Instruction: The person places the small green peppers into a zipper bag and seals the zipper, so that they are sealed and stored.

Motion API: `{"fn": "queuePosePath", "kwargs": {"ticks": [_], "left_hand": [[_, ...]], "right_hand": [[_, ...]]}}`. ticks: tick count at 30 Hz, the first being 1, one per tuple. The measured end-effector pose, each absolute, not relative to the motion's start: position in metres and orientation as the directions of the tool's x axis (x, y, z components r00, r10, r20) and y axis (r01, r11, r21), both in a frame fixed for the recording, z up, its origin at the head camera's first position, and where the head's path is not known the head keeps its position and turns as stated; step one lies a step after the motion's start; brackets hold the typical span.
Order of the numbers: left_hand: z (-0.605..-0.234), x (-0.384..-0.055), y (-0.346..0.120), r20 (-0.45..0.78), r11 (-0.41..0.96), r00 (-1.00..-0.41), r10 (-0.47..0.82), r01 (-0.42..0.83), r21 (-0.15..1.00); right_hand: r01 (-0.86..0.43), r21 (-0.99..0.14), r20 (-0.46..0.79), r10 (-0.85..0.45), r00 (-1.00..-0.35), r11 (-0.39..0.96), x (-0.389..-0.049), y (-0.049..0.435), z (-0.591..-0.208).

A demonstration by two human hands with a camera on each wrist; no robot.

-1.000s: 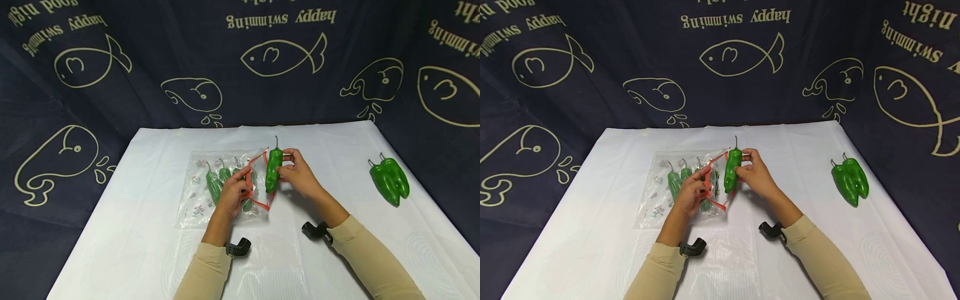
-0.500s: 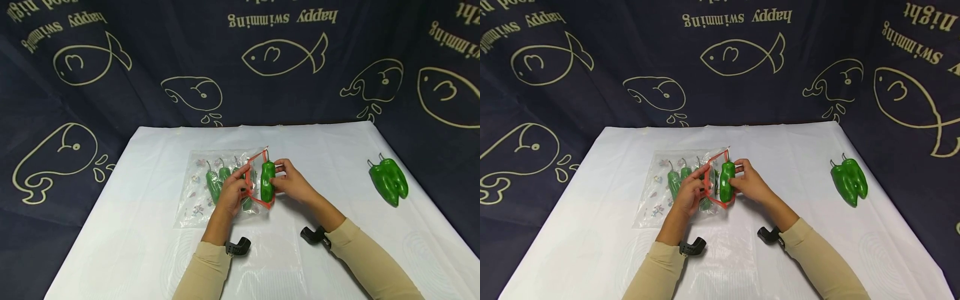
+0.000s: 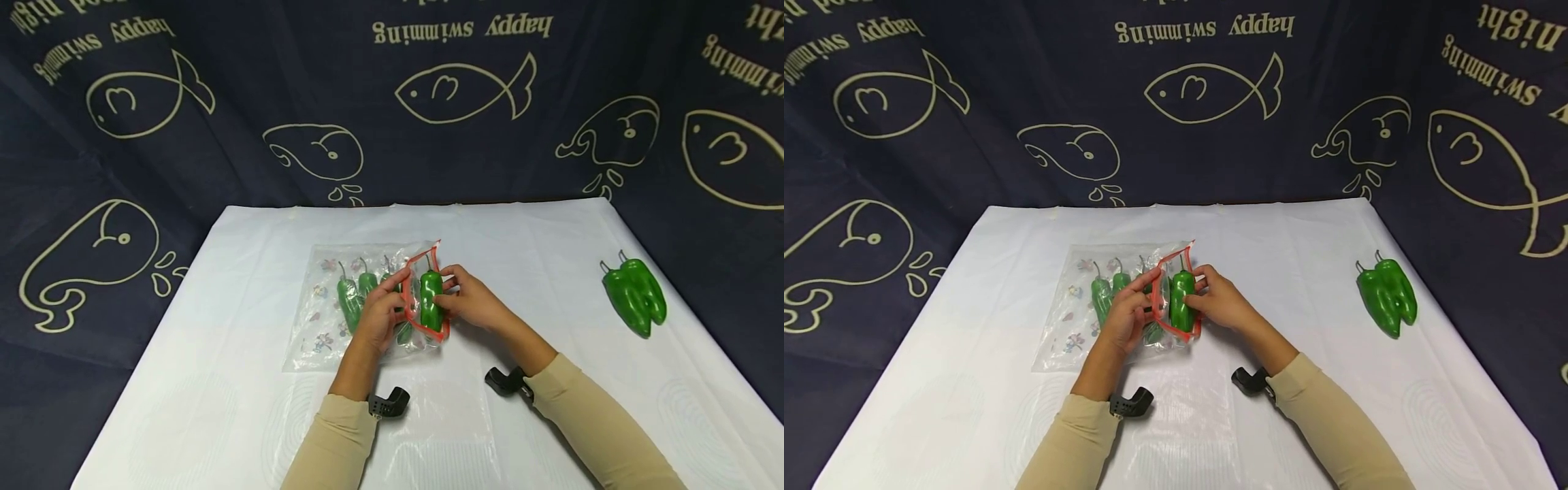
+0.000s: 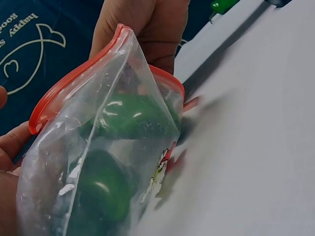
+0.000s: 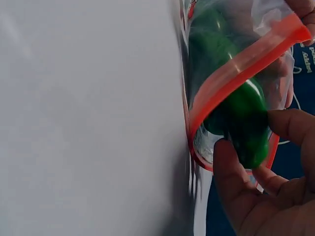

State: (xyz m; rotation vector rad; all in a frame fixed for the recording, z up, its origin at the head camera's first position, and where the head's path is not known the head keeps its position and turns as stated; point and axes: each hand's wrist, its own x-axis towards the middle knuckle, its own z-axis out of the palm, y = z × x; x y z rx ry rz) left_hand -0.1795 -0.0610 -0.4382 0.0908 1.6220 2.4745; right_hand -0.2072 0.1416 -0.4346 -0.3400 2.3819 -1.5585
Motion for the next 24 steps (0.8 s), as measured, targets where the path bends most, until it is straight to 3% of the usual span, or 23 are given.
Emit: {"fn": "queuePosePath", "kwargs": {"ticks": [8, 24], "left_hand": [[-0.4384, -0.1800, -0.0612, -0.052, -0.388, -0.978, 0.202, -0.129, 0.913], [-0.4387, -0.1810, -0.0613, -0.076, -0.381, -0.974, 0.214, -0.155, 0.912]], "right_hand": [[-0.051, -0.886, -0.123, -0.339, -0.933, 0.461, -0.2042, 0.1396, -0.4325], [0.000, -0.955, -0.122, -0.392, -0.912, 0.297, -0.2041, 0.1342, -0.4297]]}}
